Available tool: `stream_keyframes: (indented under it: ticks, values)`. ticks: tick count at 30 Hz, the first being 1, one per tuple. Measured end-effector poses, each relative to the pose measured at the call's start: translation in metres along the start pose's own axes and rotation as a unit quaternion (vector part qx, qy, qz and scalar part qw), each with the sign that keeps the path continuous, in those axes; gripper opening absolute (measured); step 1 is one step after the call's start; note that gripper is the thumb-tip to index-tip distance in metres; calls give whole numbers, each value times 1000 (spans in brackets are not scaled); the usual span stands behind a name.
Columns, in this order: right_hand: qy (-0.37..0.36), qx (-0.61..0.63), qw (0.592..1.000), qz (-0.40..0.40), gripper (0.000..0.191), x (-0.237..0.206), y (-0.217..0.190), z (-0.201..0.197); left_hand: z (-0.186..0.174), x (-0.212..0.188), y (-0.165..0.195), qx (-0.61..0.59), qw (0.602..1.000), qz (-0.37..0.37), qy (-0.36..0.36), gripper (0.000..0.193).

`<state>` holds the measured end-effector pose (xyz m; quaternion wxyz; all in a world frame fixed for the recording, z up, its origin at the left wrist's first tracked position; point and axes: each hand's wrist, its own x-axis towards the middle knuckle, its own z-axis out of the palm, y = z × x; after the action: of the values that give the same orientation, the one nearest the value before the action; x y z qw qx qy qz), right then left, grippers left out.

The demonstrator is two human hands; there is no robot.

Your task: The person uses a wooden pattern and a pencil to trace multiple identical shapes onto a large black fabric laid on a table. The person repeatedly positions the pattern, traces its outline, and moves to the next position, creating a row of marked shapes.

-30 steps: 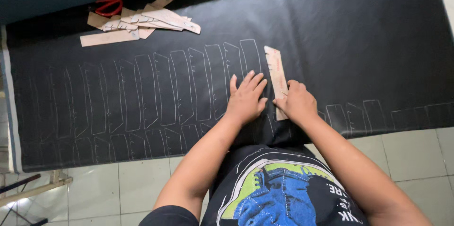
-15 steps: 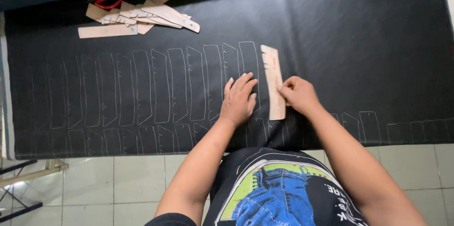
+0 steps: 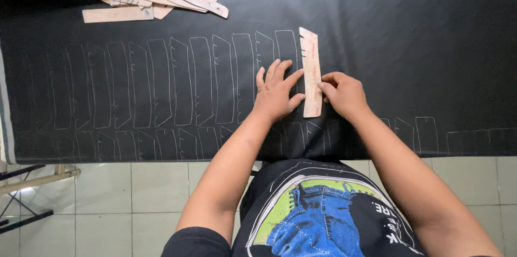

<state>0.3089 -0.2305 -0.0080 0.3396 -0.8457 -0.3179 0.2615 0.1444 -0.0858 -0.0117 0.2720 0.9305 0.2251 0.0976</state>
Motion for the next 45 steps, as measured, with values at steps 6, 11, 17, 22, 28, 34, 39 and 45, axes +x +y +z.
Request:
stream_keyframes:
  ticks: [6, 11, 17, 22, 28, 34, 39, 45]
  values:
    - [-40, -89, 993, -67, 56, -23, 5, -8, 5, 3, -6, -4, 1000, -8, -4, 66]
    - [-48, -74, 994, -57, 62, -27, 1, -8, 6, 3, -8, -3, 1000, -7, -3, 68]
    - [-59, -85, 994, -39, 63, -28, 1, -10, 7, 3, -6, 3, 1000, -12, -7, 69]
    - [-67, -93, 992, -44, 66, -28, 0, -12, 6, 4, -4, 3, 1000, -20, -15, 70]
    - [-71, -106, 991, -32, 67, -29, -5, -14, 4, 5, -3, -1, 1000, -20, -22, 70]
    - [-74, -100, 992, -37, 66, -29, -5, -16, 2, 5, -2, -18, 999, -23, -25, 71]
    - [-71, -86, 993, -49, 66, -30, -2, -16, 2, 6, -2, -21, 999, -22, -27, 72]
    - [-74, -99, 992, -36, 67, -31, -5, -16, 0, 6, -1, -23, 999, -23, -29, 71]
